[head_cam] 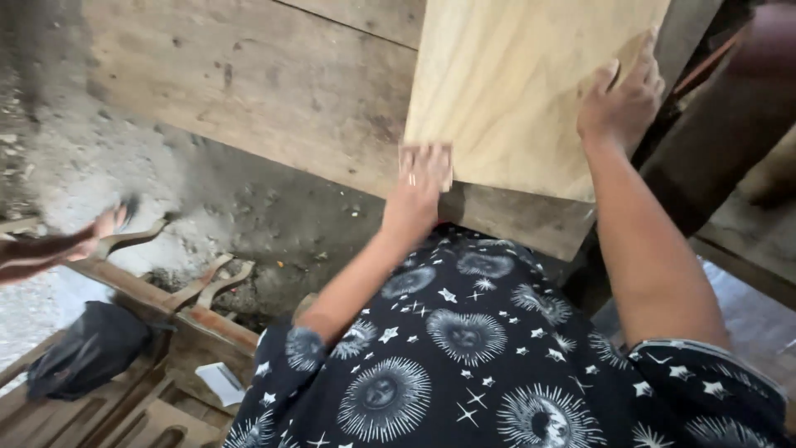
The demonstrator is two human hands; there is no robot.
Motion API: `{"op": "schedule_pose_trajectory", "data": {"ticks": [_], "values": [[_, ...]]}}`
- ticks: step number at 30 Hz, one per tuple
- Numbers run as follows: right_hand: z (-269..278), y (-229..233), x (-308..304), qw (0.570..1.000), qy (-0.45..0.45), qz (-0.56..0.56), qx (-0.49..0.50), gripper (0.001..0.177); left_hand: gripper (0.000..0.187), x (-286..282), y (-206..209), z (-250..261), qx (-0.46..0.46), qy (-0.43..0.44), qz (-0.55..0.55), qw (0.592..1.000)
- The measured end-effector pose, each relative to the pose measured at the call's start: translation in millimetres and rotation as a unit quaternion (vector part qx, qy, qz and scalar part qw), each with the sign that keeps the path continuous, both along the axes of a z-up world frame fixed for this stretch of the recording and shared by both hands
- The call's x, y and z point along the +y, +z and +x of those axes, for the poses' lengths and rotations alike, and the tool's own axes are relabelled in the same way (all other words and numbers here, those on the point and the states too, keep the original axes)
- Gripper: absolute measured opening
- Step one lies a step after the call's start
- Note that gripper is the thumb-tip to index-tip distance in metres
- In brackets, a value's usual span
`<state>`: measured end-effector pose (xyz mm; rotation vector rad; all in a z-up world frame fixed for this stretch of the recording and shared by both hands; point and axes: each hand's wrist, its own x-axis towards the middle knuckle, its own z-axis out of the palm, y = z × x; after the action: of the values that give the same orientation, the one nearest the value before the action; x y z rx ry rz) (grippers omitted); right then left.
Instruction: The person sands a rectangular wooden board placed on a workbench using a sanding block held in the right hand. The left hand stabilizes the board while the right hand moves the sanding block back and forth across the surface. The person briefly pauses to flip the board over and continues sanding the other side.
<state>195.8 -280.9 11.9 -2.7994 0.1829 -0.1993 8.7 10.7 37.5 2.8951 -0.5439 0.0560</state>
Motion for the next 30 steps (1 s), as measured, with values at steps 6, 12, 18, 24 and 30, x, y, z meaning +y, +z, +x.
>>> {"op": "schedule_pose_trajectory", "data": {"ticks": [6,12,18,24,30], "values": [[-1.2,-9.1,-0.6,0.999,-0.002,0.000,-0.035,0.051,0.062,-1.8,-8.9,40.6,-0.015,0.051,-0.106,0.993],[1.4,-3.8,4.4,0.999,-0.017,-0.024,-0.012,0.055,0.063,-35.2,25.7,13.9,0.007,-0.001,0.135,0.991],[-2.0,-0.1,4.9,0.999,0.009,-0.024,-0.031,0.051,0.043,-47.6,18.0,43.8,-0.042,0.030,-0.031,0.998],[-64.2,106.5,92.3,0.928,0.322,0.005,0.186,0.085,0.061,-34.3,3.4,111.6,0.178,0.057,-0.107,0.976],[-54.8,80.7,140.6,0.879,0.424,-0.193,0.103,0.057,0.070,19.2,-11.9,90.6,0.159,0.343,-0.179,0.908]]}}
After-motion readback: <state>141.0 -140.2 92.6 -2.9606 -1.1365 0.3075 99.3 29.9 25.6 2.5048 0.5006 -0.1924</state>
